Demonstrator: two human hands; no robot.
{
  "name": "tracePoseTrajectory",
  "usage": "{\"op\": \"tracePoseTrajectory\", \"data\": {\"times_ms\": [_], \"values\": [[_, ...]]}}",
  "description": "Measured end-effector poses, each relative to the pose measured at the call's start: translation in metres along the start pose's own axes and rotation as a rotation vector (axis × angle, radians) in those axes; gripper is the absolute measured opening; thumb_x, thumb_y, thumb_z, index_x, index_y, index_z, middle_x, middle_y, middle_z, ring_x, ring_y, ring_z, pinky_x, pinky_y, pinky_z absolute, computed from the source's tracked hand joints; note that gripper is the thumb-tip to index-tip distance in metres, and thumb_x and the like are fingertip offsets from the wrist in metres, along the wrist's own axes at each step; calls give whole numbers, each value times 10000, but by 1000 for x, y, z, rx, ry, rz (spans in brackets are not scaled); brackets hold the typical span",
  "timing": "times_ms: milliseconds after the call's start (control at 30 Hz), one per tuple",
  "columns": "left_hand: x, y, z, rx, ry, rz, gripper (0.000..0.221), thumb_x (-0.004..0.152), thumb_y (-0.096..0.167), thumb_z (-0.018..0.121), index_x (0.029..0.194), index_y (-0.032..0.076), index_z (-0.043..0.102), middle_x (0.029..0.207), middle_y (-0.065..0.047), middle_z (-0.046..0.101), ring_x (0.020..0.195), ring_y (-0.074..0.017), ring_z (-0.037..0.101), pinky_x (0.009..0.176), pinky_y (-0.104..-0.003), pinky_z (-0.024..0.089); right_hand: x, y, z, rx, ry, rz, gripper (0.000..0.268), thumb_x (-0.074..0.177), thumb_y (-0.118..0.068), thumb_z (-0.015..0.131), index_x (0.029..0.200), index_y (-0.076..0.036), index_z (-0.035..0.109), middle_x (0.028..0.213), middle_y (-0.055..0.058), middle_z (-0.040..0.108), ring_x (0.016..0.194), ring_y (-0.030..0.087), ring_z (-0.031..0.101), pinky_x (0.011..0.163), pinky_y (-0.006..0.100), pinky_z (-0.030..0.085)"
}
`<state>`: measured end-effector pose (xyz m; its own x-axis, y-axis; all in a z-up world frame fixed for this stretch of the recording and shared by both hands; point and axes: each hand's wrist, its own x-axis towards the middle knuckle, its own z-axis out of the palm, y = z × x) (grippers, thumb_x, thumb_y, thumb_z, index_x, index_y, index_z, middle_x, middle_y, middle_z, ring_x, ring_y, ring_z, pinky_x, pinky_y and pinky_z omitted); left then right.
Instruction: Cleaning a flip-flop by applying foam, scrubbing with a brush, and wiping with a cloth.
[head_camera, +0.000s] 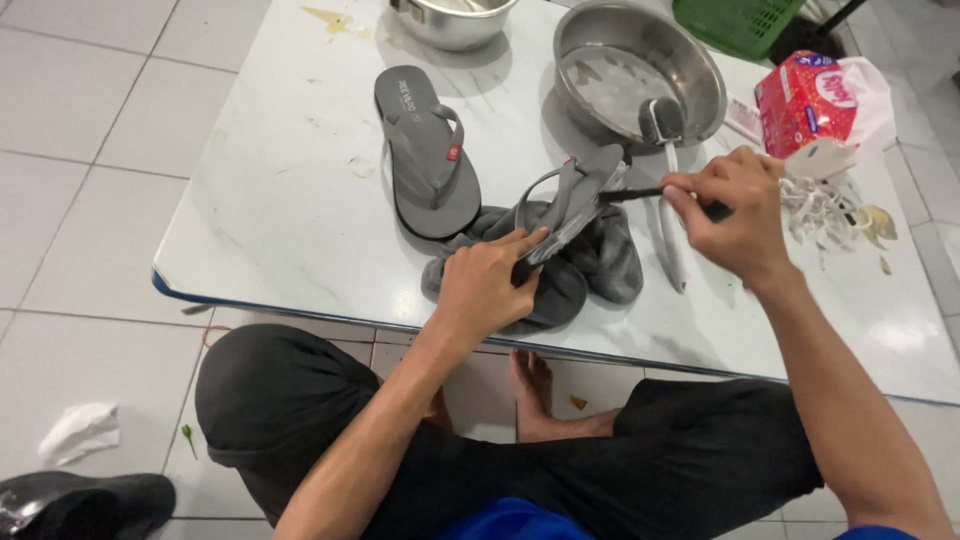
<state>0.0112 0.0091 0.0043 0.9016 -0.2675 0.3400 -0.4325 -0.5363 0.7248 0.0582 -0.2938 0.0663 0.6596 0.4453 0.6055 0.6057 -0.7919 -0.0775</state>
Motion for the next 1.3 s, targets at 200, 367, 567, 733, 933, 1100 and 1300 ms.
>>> {"op": "tracePoseTrajectory", "data": {"times_ms": [200, 367, 567, 733, 933, 1100, 1300], "values": [[-1, -4, 24, 79, 208, 102, 480, 791, 264, 758, 1268, 209, 753, 1093, -99, 788, 811, -373, 756, 643, -420, 614, 5, -43, -5, 162, -7, -1, 148, 923, -125, 823, 1064, -169, 826, 682, 16, 548, 770, 203, 537, 947, 349, 334], [3, -6, 38, 91, 330, 175, 506, 784, 221, 784, 1287, 251, 739, 1116, -68, 788, 850, -322, 765, 686, -382, 619, -4, 9, 1, 52, 24, -10, 122, 984, -118, 842, 1104, -134, 832, 716, 29, 528, 822, 219, 541, 997, 389, 326], [2, -10, 49, 110, 337, 171, 576, 764, 202, 795, 1326, 299, 711, 1143, -38, 787, 886, -306, 769, 725, -366, 615, 3, -31, -1, 198, -31, -92, 123, 928, -109, 849, 1048, -118, 822, 726, 69, 580, 800, 274, 579, 943, 396, 353], [6, -16, 50, 66, 364, 159, 589, 726, 206, 819, 1299, 305, 726, 1134, -21, 787, 908, -289, 768, 726, -356, 614, 5, -44, -7, 146, -26, -92, 116, 935, -128, 839, 1050, -138, 827, 730, 43, 573, 808, 249, 561, 958, 394, 333], [1, -10, 34, 81, 317, 227, 655, 724, 77, 800, 1361, 167, 674, 1134, 40, 727, 561, -125, 584, 516, -270, 451, 8, -37, -7, 57, -100, -23, 96, 899, -25, 815, 984, -66, 832, 740, 41, 515, 836, 208, 421, 999, 369, 290], [-1, -14, 37, 95, 308, 218, 683, 707, 102, 801, 1371, 178, 662, 1113, 59, 691, 604, -176, 622, 546, -311, 466, 16, -56, -10, 132, -172, -130, 119, 851, 0, 806, 943, -74, 824, 741, 22, 535, 817, 202, 443, 961, 360, 306], [5, -16, 34, 78, 323, 222, 611, 745, 104, 772, 1349, 134, 682, 1103, 47, 701, 541, -151, 576, 494, -295, 436, 17, -40, -7, 54, -120, -40, 73, 921, -14, 785, 974, -43, 826, 720, 33, 509, 844, 208, 410, 941, 361, 282]]}}
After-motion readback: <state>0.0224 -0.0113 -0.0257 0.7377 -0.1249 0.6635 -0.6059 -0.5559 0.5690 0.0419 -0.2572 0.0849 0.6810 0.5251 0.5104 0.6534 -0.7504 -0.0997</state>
